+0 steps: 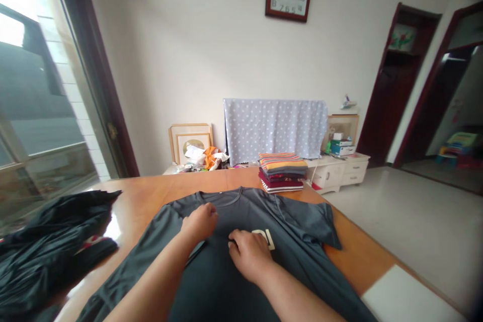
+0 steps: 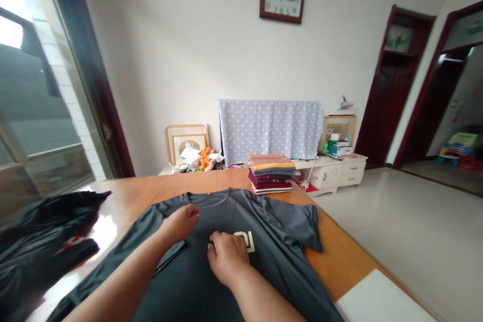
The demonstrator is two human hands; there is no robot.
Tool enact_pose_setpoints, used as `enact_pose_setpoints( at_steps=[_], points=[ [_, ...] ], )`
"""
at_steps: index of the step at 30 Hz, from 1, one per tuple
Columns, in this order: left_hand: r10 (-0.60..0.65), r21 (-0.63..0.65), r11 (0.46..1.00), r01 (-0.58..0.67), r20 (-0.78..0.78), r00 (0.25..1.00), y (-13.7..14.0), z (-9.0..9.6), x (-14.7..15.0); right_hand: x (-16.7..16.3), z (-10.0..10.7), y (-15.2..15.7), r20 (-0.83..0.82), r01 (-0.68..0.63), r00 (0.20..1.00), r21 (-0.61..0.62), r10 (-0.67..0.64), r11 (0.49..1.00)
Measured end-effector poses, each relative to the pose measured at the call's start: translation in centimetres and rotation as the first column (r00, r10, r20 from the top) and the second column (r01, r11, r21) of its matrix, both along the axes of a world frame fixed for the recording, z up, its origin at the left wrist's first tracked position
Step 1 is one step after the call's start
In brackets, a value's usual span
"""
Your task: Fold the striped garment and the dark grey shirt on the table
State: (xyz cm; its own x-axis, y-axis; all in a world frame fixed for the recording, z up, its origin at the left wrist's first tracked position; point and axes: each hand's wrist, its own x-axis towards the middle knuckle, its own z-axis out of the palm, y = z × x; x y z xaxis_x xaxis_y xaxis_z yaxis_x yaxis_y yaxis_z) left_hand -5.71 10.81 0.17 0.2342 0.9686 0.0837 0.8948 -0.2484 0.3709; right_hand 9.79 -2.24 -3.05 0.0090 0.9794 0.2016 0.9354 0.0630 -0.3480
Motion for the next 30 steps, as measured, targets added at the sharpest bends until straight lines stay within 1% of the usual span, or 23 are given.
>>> enact_pose_setpoints(
  at_steps=[2,4,6,7,9,12,15,17,20,22,23,25,27,29,30],
  points=[
    [0.018,0.014,1.0,-0.017,-0.056,0.998,-3.0,0.5,-1.7,0.0,-0.1,-0.1,0.008,-0.006,1.0,0.001,0.006,1.0],
    [0.052,0.028,0.998,-0.049,-0.115,0.992,-6.0,0.2,-3.1,-0.1,-0.2,-0.2,0.015,-0.007,1.0,0.011,0.007,1.0],
    [0.068,0.042,0.997,-0.062,-0.144,0.987,-8.5,-0.8,-4.0,-0.2,-0.3,-0.3,0.025,0.001,1.0,0.023,-0.001,1.0],
    [0.056,0.044,0.998,-0.05,-0.146,0.988,-9.5,-1.5,-4.4,-0.3,-0.3,-0.3,0.031,0.003,1.0,0.026,-0.004,1.0],
    [0.036,0.053,0.998,-0.029,-0.134,0.99,-10.8,-2.8,-4.9,-0.4,-0.4,-0.5,0.045,-0.001,0.999,0.026,0.0,1.0],
    [0.035,0.079,0.997,-0.026,-0.114,0.993,-11.6,-3.9,-5.4,-0.4,-0.3,-0.6,0.053,-0.024,0.998,0.021,0.023,0.999],
    [0.037,0.085,0.996,-0.028,-0.107,0.994,-11.8,-3.8,-5.5,0.2,0.0,-0.4,0.028,-0.078,0.997,-0.004,0.078,0.997],
    [0.047,0.087,0.996,-0.037,-0.113,0.993,-12.0,-3.4,-5.4,0.9,0.1,0.1,-0.019,-0.124,0.992,-0.044,0.124,0.991],
    [0.04,0.116,0.993,-0.024,-0.132,0.99,-12.3,-3.2,-5.3,2.0,0.1,1.3,-0.155,-0.165,0.977,-0.137,0.143,0.977],
    [0.026,0.134,0.991,-0.007,-0.144,0.989,-12.4,-3.3,-5.3,2.9,0.0,2.1,-0.304,-0.183,0.945,-0.198,0.118,0.963],
    [0.023,0.138,0.99,-0.002,-0.15,0.988,-12.4,-3.4,-5.3,3.6,0.0,2.5,-0.38,-0.173,0.922,-0.214,0.081,0.961],
    [0.024,0.144,0.99,0.0,-0.162,0.987,-12.2,-3.6,-5.3,5.6,0.1,3.0,-0.48,-0.074,0.877,-0.214,-0.038,0.974],
    [0.022,0.153,0.988,0.005,-0.171,0.985,-11.9,-4.0,-5.4,8.5,0.5,3.1,-0.494,0.115,0.849,-0.172,-0.187,0.978],
    [0.017,0.159,0.987,0.012,-0.178,0.984,-11.6,-4.2,-5.4,12.3,1.3,2.9,-0.462,0.297,0.827,-0.126,-0.321,0.947],
    [0.015,0.16,0.987,0.014,-0.179,0.984,-11.5,-4.3,-5.4,14.4,1.7,2.6,-0.438,0.395,0.806,-0.104,-0.398,0.913]
  ],
)
